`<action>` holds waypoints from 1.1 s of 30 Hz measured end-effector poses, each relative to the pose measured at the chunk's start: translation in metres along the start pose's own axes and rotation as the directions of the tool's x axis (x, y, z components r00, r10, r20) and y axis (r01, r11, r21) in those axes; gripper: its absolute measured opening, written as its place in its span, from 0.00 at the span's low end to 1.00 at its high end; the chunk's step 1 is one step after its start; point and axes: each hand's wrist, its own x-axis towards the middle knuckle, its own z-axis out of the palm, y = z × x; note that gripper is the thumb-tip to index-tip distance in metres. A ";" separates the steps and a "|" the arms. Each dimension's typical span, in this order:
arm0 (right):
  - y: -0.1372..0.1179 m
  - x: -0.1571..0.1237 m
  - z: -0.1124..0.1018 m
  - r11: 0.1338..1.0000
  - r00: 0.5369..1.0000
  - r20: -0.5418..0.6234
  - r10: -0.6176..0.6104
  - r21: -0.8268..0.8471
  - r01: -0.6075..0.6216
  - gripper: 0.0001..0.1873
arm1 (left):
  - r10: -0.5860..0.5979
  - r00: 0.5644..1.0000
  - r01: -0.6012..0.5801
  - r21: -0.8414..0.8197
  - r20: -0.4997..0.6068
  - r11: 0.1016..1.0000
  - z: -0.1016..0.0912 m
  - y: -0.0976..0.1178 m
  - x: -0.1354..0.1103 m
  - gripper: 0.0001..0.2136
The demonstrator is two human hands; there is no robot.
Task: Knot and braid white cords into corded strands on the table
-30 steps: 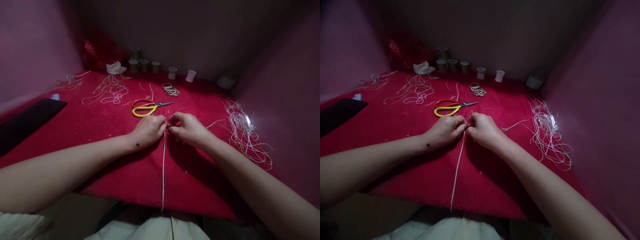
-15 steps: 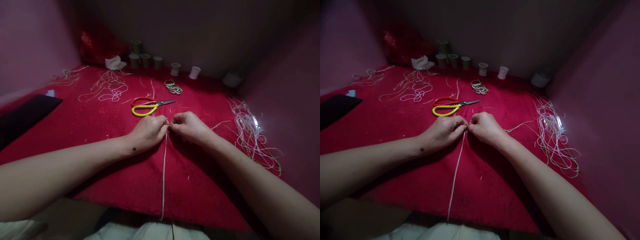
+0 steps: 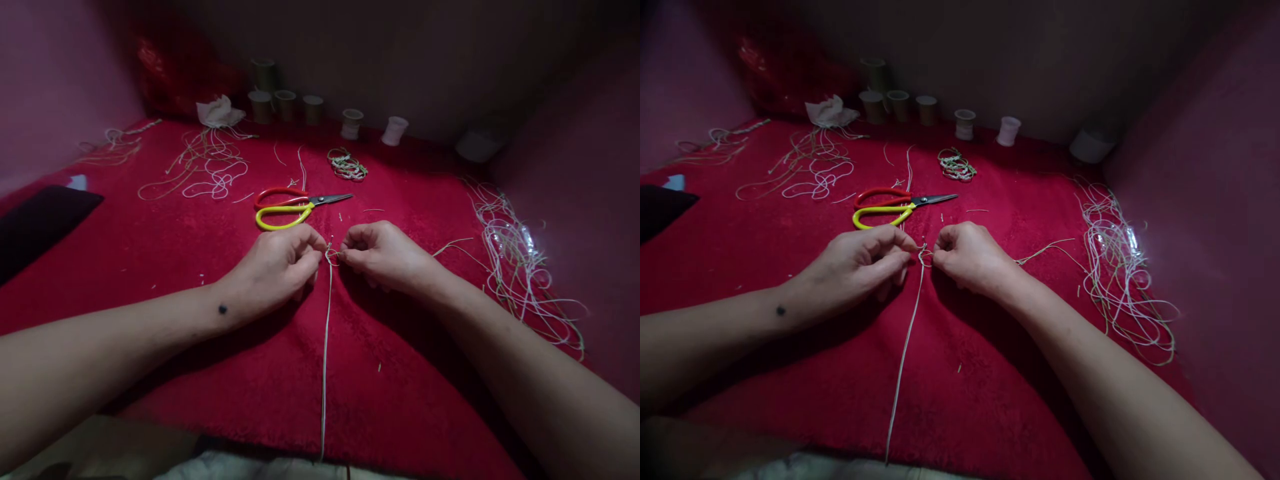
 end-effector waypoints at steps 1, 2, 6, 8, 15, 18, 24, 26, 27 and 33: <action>0.000 0.000 0.000 1.000 1.000 0.007 0.000 0.005 0.000 0.05 | -0.026 1.000 0.026 -0.024 0.013 0.999 -0.002 -0.001 0.000 0.05; 0.001 0.000 0.000 1.000 1.000 0.011 -0.001 0.007 0.000 0.06 | -0.040 0.999 0.040 -0.030 0.016 0.999 -0.004 -0.001 0.000 0.05; 0.001 0.000 -0.001 1.000 1.000 0.015 -0.010 0.001 0.010 0.06 | 0.004 1.000 -0.002 0.092 -0.019 0.996 -0.007 -0.003 0.002 0.05; 0.000 0.000 -0.001 1.000 1.000 0.017 -0.012 0.003 0.012 0.07 | 0.074 0.996 -0.064 0.184 -0.051 0.981 -0.007 -0.003 0.003 0.06; -0.001 0.002 -0.002 0.997 0.998 -0.036 -0.051 -0.052 0.049 0.09 | 0.222 0.975 -0.202 0.323 -0.027 0.925 -0.003 -0.005 -0.001 0.07; -0.002 0.004 -0.002 0.997 0.997 -0.062 -0.041 -0.063 0.038 0.09 | 0.266 0.964 -0.244 0.384 -0.006 0.890 -0.002 -0.007 -0.004 0.07; -0.001 0.007 -0.001 1.000 0.995 -0.098 0.017 -0.005 -0.017 0.08 | 0.278 0.956 -0.287 0.487 0.093 0.825 0.004 -0.006 -0.008 0.09; -0.002 0.008 0.000 0.999 0.993 -0.117 0.025 0.024 -0.022 0.08 | 0.251 0.962 -0.265 0.573 0.106 0.776 0.007 -0.003 -0.009 0.12; -0.002 0.009 0.000 0.999 0.992 -0.125 0.023 0.034 -0.019 0.08 | 0.235 0.966 -0.251 0.621 0.109 0.742 0.008 -0.002 -0.009 0.14; -0.001 0.009 0.001 0.999 0.986 -0.166 -0.020 0.047 0.028 0.07 | 0.111 0.988 -0.151 0.797 0.105 0.585 0.014 0.008 -0.005 0.15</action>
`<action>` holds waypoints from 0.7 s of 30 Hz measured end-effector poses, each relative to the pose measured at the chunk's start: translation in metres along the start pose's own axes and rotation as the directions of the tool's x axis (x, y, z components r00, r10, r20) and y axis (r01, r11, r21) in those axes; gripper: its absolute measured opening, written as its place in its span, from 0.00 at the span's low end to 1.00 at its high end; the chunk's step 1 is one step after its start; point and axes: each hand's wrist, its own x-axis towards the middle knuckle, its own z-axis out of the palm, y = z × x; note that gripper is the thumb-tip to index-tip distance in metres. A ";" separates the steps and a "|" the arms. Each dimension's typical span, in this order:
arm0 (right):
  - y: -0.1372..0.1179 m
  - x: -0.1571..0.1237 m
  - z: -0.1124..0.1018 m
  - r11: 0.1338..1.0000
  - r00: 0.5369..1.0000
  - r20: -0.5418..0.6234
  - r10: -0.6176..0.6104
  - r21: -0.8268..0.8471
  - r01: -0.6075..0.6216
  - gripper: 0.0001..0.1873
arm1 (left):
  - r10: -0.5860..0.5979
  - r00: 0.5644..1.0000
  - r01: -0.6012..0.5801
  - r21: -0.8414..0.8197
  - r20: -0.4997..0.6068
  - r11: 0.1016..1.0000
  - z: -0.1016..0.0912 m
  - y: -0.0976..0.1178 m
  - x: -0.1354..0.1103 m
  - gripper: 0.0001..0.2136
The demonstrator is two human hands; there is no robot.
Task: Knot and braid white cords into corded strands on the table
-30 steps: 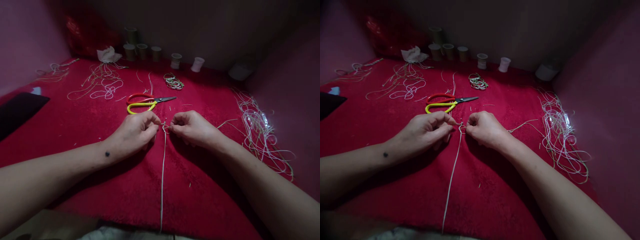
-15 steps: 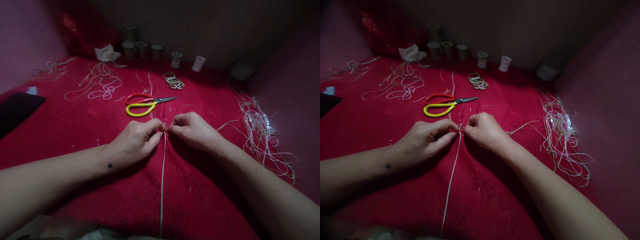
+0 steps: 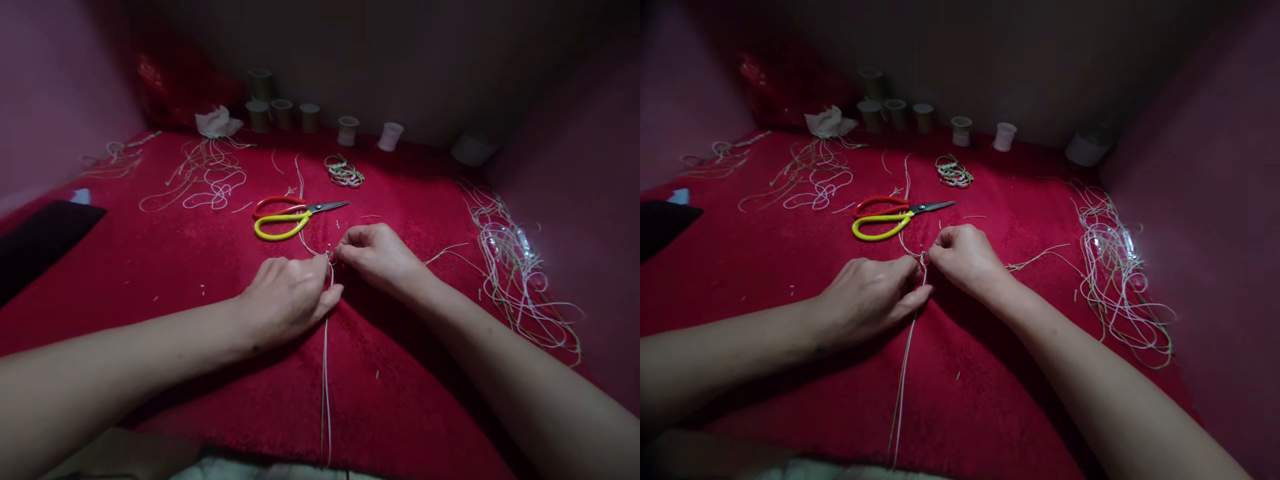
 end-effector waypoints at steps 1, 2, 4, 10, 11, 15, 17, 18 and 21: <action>0.000 0.000 0.000 1.000 1.000 -0.008 -0.017 -0.010 0.017 0.07 | -0.017 1.000 0.017 0.009 0.011 1.000 -0.001 0.001 0.001 0.13; 0.001 0.000 0.000 0.999 0.999 -0.015 -0.035 -0.027 0.034 0.07 | -0.033 0.999 0.032 0.010 0.019 0.999 -0.002 0.001 0.002 0.12; 0.002 0.001 0.000 0.995 0.997 -0.028 -0.071 -0.077 0.069 0.07 | -0.049 0.998 0.050 -0.013 0.027 0.999 -0.003 0.002 0.002 0.10; 0.004 0.005 0.001 0.967 0.994 -0.042 -0.105 -0.239 0.092 0.08 | -0.031 0.999 0.032 -0.072 0.023 0.997 -0.003 0.000 0.000 0.10; 0.005 0.006 0.001 0.957 0.992 -0.051 -0.114 -0.272 0.096 0.08 | -0.024 0.999 0.025 -0.068 0.024 0.997 -0.002 0.000 -0.001 0.10; 0.009 0.010 0.001 0.917 0.980 -0.127 -0.156 -0.388 0.096 0.10 | -0.020 1.000 0.022 -0.057 0.023 0.998 -0.002 0.002 -0.002 0.09; 0.011 0.010 -0.001 0.910 0.976 -0.148 -0.159 -0.406 0.087 0.10 | -0.024 0.999 0.026 -0.060 0.028 0.998 -0.002 0.002 -0.002 0.09; 0.011 0.010 -0.004 0.911 0.977 -0.146 -0.157 -0.403 0.086 0.10 | -0.025 0.999 0.027 -0.063 0.032 0.998 -0.002 0.002 -0.002 0.10; 0.012 0.009 -0.011 0.928 0.987 -0.118 -0.113 -0.366 0.063 0.09 | -0.026 0.999 0.029 -0.074 0.035 0.997 -0.001 0.001 -0.002 0.09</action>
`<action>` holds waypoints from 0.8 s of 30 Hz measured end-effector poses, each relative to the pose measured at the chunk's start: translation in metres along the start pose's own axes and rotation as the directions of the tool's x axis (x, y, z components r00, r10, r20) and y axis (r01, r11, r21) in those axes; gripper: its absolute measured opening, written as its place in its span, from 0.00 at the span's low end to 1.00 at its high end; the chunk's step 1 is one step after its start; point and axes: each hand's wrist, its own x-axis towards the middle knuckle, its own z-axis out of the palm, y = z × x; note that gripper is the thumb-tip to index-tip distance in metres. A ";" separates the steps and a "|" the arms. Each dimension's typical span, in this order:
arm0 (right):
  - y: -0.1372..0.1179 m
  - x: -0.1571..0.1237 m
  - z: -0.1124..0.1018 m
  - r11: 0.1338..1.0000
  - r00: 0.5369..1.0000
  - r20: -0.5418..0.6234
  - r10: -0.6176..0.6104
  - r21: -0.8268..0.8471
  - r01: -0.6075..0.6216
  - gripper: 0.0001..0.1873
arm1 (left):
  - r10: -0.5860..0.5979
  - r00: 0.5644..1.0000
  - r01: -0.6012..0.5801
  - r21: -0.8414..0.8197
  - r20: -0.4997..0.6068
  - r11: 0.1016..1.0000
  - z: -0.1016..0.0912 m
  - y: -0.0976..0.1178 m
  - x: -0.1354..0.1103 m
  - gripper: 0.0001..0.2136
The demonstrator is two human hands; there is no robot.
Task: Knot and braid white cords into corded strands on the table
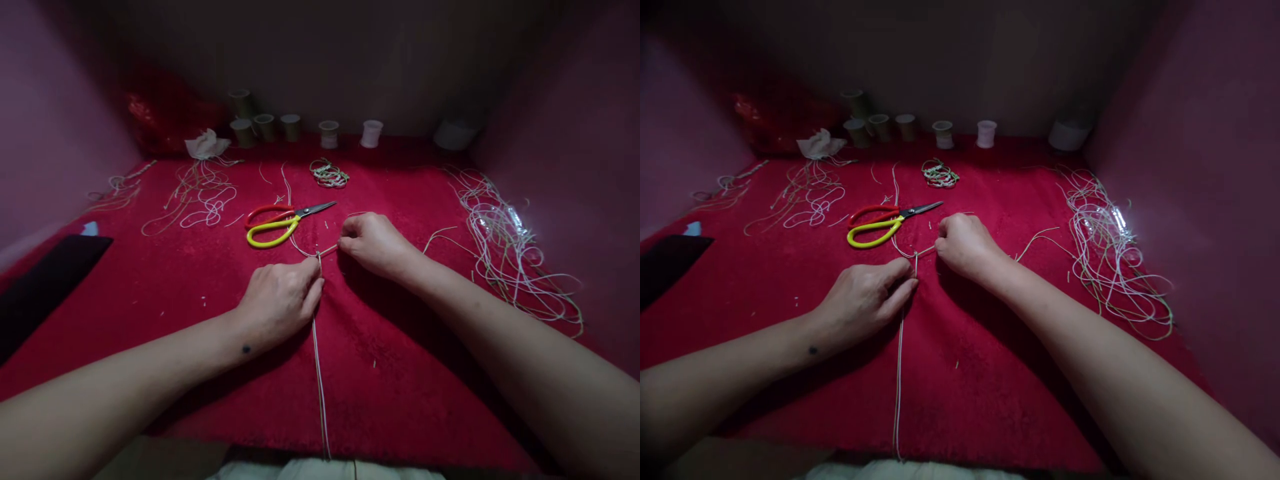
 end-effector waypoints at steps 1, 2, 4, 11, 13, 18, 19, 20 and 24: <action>0.001 0.000 -0.002 1.000 1.000 0.018 0.009 0.009 -0.010 0.09 | 0.001 1.000 -0.001 -0.002 -0.003 1.000 0.000 0.000 0.000 0.09; 0.001 -0.001 -0.004 1.000 0.999 0.031 0.016 0.010 -0.016 0.09 | 0.004 1.000 -0.004 -0.004 -0.005 1.000 0.001 -0.001 0.000 0.10; 0.002 -0.001 -0.005 1.000 0.999 0.033 0.015 -0.004 -0.015 0.09 | 0.012 1.000 -0.012 -0.003 -0.011 1.000 0.002 -0.002 0.000 0.10; 0.003 -0.003 -0.005 1.000 0.999 0.041 0.013 0.016 -0.014 0.08 | 0.034 0.999 -0.034 -0.018 -0.010 0.999 0.003 -0.003 0.001 0.10; 0.004 -0.003 -0.005 1.000 0.999 0.031 0.022 0.020 -0.023 0.08 | 0.045 0.999 -0.046 -0.016 -0.014 0.999 0.003 -0.003 0.001 0.10; 0.004 -0.004 -0.002 0.990 0.997 0.077 -0.032 0.136 0.022 0.06 | 0.062 0.997 -0.062 0.009 -0.034 0.998 0.003 -0.003 -0.001 0.10; 0.004 -0.004 -0.001 0.985 0.994 0.099 -0.038 0.170 0.021 0.06 | 0.067 0.997 -0.067 0.021 -0.043 0.998 0.003 -0.003 -0.001 0.11; 0.004 -0.003 0.000 0.981 0.993 0.114 -0.035 0.191 0.012 0.06 | 0.074 0.996 -0.073 0.032 -0.049 0.997 0.003 -0.003 -0.002 0.11; 0.002 -0.001 0.002 0.985 0.996 0.089 0.005 0.171 -0.020 0.07 | 0.097 0.993 -0.094 0.055 -0.063 0.994 0.005 -0.004 -0.002 0.10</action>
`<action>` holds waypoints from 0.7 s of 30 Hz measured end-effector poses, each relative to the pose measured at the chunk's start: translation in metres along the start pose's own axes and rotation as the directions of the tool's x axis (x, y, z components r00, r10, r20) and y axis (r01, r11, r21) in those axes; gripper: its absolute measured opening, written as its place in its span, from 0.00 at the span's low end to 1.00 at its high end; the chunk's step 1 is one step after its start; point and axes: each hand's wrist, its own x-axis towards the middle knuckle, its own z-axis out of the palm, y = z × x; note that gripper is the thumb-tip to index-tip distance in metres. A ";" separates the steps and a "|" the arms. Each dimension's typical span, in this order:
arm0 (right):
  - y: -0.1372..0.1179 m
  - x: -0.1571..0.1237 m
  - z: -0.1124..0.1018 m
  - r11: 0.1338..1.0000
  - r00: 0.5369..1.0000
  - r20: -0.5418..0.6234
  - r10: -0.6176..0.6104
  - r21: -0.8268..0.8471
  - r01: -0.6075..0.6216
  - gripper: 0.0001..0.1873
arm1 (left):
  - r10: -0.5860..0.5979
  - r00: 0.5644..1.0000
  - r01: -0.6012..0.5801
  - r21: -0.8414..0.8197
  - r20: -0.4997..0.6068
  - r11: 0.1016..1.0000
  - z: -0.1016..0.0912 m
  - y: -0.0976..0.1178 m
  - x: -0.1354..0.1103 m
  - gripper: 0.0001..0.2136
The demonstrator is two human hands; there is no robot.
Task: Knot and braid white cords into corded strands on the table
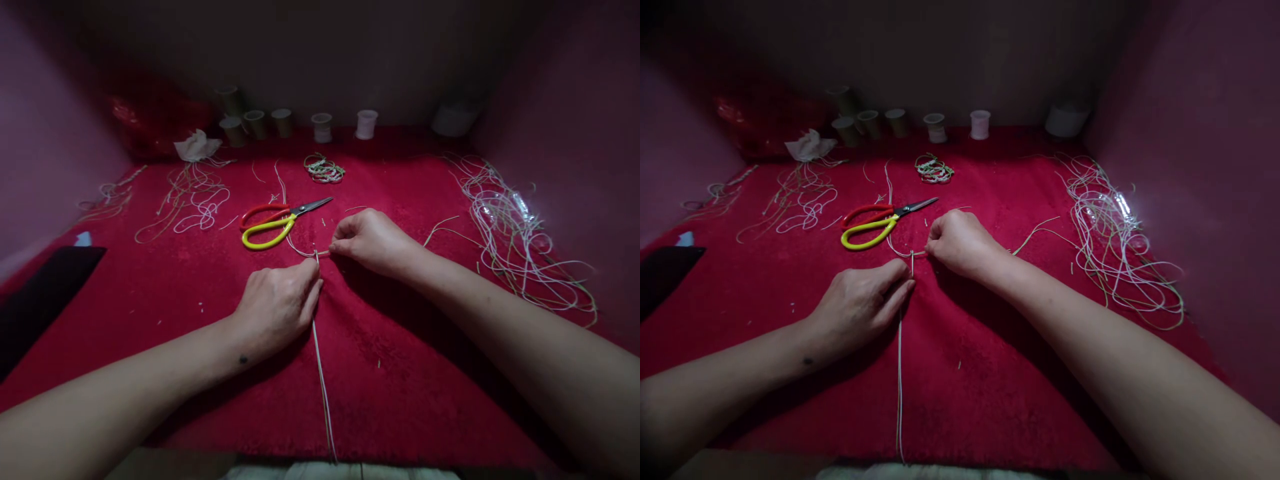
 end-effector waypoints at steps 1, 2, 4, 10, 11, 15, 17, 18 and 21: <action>-0.001 0.001 0.000 1.000 1.000 -0.018 0.002 -0.026 -0.002 0.07 | 0.005 1.000 -0.005 0.004 -0.004 1.000 0.000 0.000 0.000 0.10; -0.002 0.001 0.001 0.998 0.999 -0.037 0.000 -0.062 -0.003 0.07 | 0.009 1.000 -0.009 0.009 -0.010 1.000 0.000 0.000 0.000 0.10; -0.004 0.002 0.003 0.987 0.997 -0.075 -0.006 -0.160 -0.006 0.08 | 0.017 1.000 -0.017 0.017 -0.016 1.000 0.000 -0.001 0.000 0.10; -0.006 0.002 0.010 0.944 0.992 -0.129 -0.017 -0.329 -0.026 0.11 | 0.036 0.999 -0.036 0.007 -0.019 0.999 0.000 -0.001 0.001 0.10; -0.006 0.002 0.011 0.940 0.991 -0.132 -0.022 -0.341 -0.025 0.11 | 0.038 0.999 -0.037 0.005 -0.021 0.999 0.000 -0.001 0.001 0.10; -0.007 0.000 0.014 0.925 0.990 -0.136 -0.049 -0.381 -0.007 0.12 | 0.035 0.999 -0.036 -0.009 -0.018 0.999 0.000 -0.002 0.001 0.10; -0.008 -0.001 0.015 0.917 0.990 -0.129 -0.061 -0.399 0.004 0.12 | 0.033 0.999 -0.033 -0.016 -0.018 0.999 0.000 -0.002 0.001 0.10; -0.009 -0.001 0.016 0.913 0.989 -0.129 -0.066 -0.407 0.008 0.12 | 0.034 0.999 -0.035 -0.020 -0.019 0.999 0.000 -0.002 0.001 0.10; -0.009 -0.002 0.018 0.905 0.986 -0.141 -0.086 -0.424 0.019 0.13 | 0.041 0.999 -0.042 -0.037 -0.027 0.998 -0.001 -0.002 0.001 0.10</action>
